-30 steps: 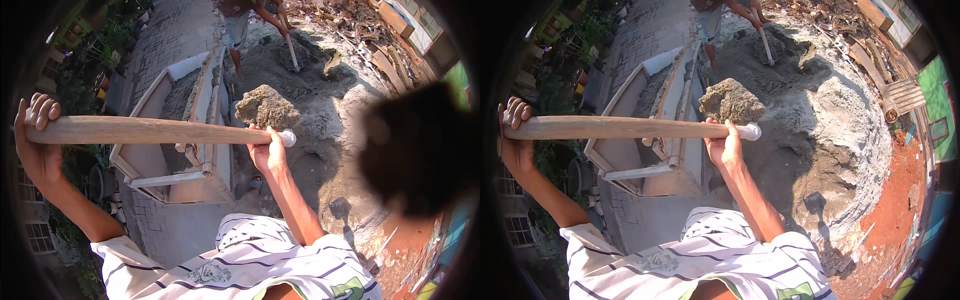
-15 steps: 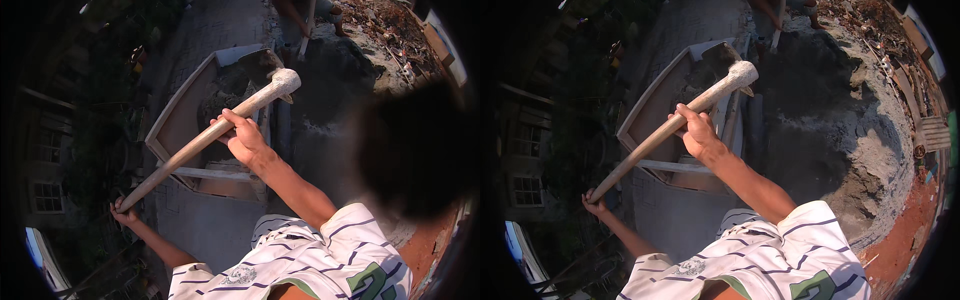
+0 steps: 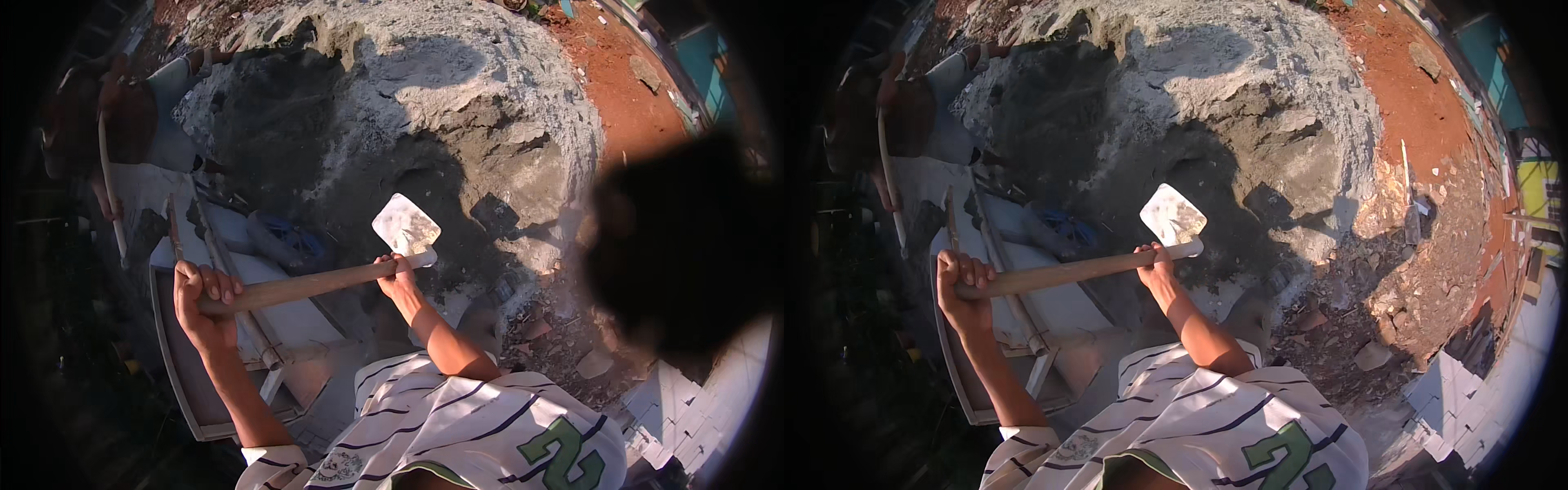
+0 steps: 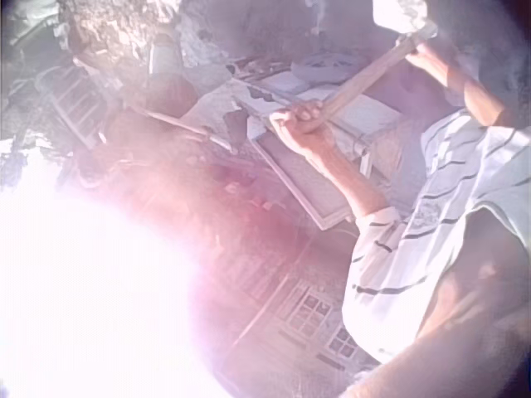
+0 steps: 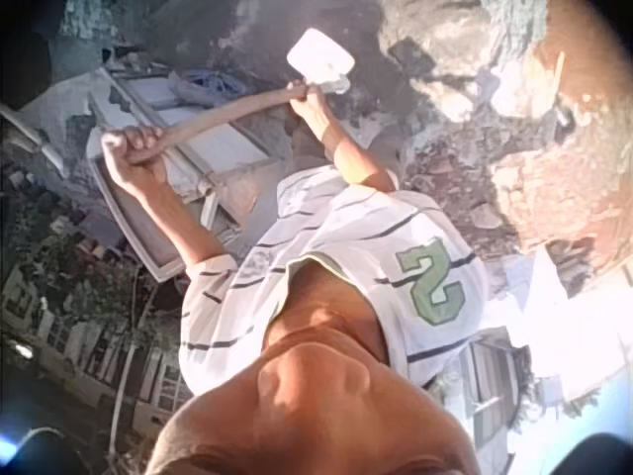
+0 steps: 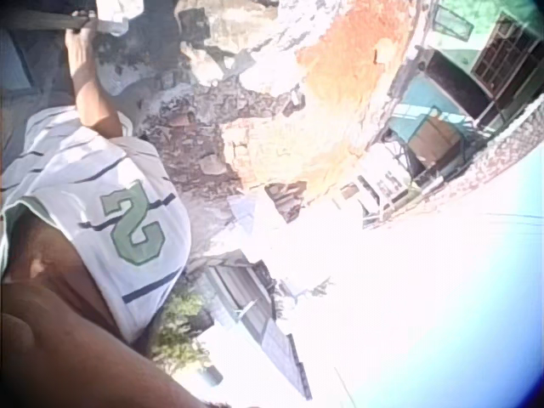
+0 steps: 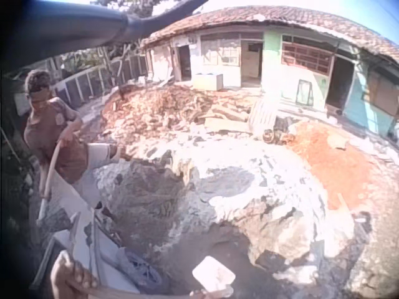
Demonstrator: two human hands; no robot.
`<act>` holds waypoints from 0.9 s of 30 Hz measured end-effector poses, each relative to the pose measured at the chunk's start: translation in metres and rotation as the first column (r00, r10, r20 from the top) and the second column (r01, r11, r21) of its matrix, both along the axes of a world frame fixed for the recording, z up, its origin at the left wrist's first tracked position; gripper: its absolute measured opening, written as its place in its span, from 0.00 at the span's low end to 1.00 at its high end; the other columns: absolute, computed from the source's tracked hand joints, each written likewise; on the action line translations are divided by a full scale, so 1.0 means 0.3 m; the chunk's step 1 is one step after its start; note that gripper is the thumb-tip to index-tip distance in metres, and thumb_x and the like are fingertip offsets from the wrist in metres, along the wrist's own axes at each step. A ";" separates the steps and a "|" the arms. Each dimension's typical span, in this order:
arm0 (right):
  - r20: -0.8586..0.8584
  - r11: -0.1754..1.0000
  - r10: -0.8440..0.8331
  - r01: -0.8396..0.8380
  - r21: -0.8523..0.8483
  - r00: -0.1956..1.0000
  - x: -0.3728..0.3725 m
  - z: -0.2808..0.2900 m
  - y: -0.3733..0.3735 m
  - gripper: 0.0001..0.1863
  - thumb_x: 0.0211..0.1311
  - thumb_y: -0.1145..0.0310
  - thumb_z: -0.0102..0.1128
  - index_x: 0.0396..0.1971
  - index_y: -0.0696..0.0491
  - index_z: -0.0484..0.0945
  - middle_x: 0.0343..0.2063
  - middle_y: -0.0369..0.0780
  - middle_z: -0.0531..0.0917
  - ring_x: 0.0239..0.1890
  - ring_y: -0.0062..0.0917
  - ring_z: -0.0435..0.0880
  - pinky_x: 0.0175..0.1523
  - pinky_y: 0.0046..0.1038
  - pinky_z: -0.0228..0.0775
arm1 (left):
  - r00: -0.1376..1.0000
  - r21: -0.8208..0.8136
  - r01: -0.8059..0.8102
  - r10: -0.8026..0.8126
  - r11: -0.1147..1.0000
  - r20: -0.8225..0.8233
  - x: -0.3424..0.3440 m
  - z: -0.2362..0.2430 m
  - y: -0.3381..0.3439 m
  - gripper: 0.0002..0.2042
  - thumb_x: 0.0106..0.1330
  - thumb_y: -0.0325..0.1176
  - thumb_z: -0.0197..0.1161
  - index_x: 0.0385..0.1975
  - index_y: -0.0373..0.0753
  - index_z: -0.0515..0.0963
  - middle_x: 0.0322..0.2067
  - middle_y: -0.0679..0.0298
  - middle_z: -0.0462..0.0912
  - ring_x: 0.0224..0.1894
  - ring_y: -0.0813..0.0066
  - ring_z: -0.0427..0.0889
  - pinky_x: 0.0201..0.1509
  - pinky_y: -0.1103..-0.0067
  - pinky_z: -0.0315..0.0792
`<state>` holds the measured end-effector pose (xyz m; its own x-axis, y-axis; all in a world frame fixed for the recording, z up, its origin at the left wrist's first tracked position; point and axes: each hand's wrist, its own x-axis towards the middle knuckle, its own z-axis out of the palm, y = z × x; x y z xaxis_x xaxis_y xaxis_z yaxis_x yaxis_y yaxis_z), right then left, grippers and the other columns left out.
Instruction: The person shovels a mixture of sand and cement into a wooden cart using a long-handled hoe while working alongside another person in an outdoor workspace.
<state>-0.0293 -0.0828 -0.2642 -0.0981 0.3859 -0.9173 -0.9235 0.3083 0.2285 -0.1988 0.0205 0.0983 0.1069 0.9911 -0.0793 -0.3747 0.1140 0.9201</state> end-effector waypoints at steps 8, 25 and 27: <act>-0.134 0.790 -0.606 0.573 -0.216 0.784 0.080 -0.546 -0.461 0.02 0.57 0.76 0.51 0.30 0.56 0.69 0.26 0.41 0.77 0.28 0.32 0.80 0.37 0.33 0.80 | 0.581 -0.358 0.694 -0.779 0.625 -0.234 0.936 -0.760 -0.179 0.03 0.53 0.21 0.49 0.25 0.37 0.64 0.14 0.63 0.68 0.16 0.75 0.69 0.25 0.75 0.70; 0.026 0.807 -0.455 0.399 0.436 0.890 0.958 -0.985 -0.292 0.06 0.58 0.71 0.52 0.26 0.56 0.68 0.25 0.41 0.76 0.27 0.32 0.79 0.33 0.33 0.78 | 0.201 -0.015 0.966 -0.788 0.257 -0.582 1.552 -1.153 -0.397 0.05 0.54 0.21 0.56 0.26 0.39 0.68 0.23 0.67 0.72 0.27 0.82 0.71 0.31 0.81 0.68; 0.077 0.785 -0.477 0.385 0.486 0.875 0.919 -0.922 -0.334 0.06 0.58 0.70 0.53 0.26 0.56 0.68 0.24 0.41 0.75 0.27 0.32 0.79 0.33 0.33 0.78 | 0.236 0.003 0.959 -0.793 0.283 -0.562 1.465 -1.101 -0.435 0.06 0.54 0.21 0.57 0.26 0.39 0.68 0.24 0.68 0.72 0.28 0.83 0.71 0.32 0.81 0.68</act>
<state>0.2464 -0.1829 -0.5407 0.3312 0.7125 -0.6186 -0.7565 0.5924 0.2773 0.2406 -0.1100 -0.2319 0.9633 0.2389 -0.1227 0.1653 -0.1675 0.9719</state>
